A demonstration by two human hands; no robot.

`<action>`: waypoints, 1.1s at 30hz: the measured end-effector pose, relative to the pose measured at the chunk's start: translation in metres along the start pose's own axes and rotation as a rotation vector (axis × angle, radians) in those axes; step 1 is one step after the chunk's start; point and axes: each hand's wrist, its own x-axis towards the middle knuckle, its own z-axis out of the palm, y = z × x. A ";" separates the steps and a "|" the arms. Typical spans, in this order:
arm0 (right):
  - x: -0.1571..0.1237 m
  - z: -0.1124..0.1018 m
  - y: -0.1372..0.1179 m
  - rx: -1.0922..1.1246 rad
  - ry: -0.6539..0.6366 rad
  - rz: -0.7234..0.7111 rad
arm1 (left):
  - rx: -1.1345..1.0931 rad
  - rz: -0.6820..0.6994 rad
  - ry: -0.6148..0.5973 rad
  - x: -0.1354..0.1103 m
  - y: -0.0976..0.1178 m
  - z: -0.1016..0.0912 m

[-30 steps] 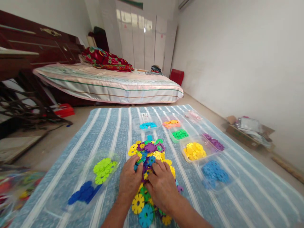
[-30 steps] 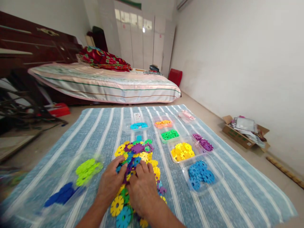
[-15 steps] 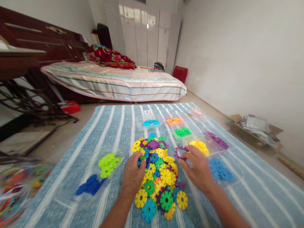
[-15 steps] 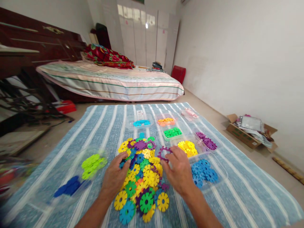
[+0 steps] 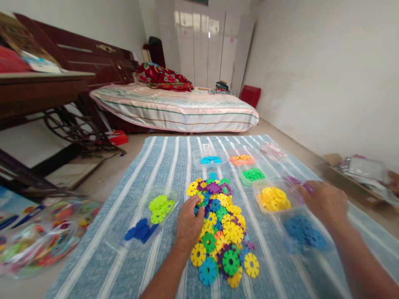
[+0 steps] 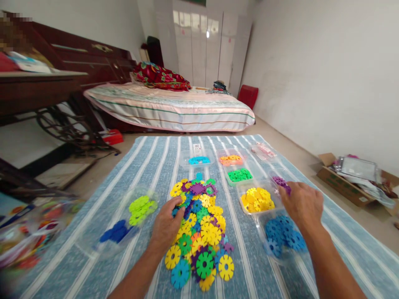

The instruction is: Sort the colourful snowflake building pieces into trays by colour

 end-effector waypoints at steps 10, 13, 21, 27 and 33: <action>-0.045 -0.015 -0.165 0.577 -0.053 -0.537 | -0.019 -0.021 0.007 0.000 0.001 -0.001; -0.040 -0.011 -0.199 0.548 -0.137 -0.559 | -0.039 -0.024 0.018 0.000 0.000 -0.001; -0.035 0.009 -0.230 0.515 -0.128 -0.548 | -0.053 -0.025 0.029 0.000 0.003 -0.003; -0.041 0.008 -0.223 0.559 -0.093 -0.577 | -0.044 -0.020 0.037 0.000 0.004 -0.002; -0.043 -0.004 -0.187 0.676 0.044 -0.602 | -0.036 -0.018 0.033 0.000 0.003 -0.002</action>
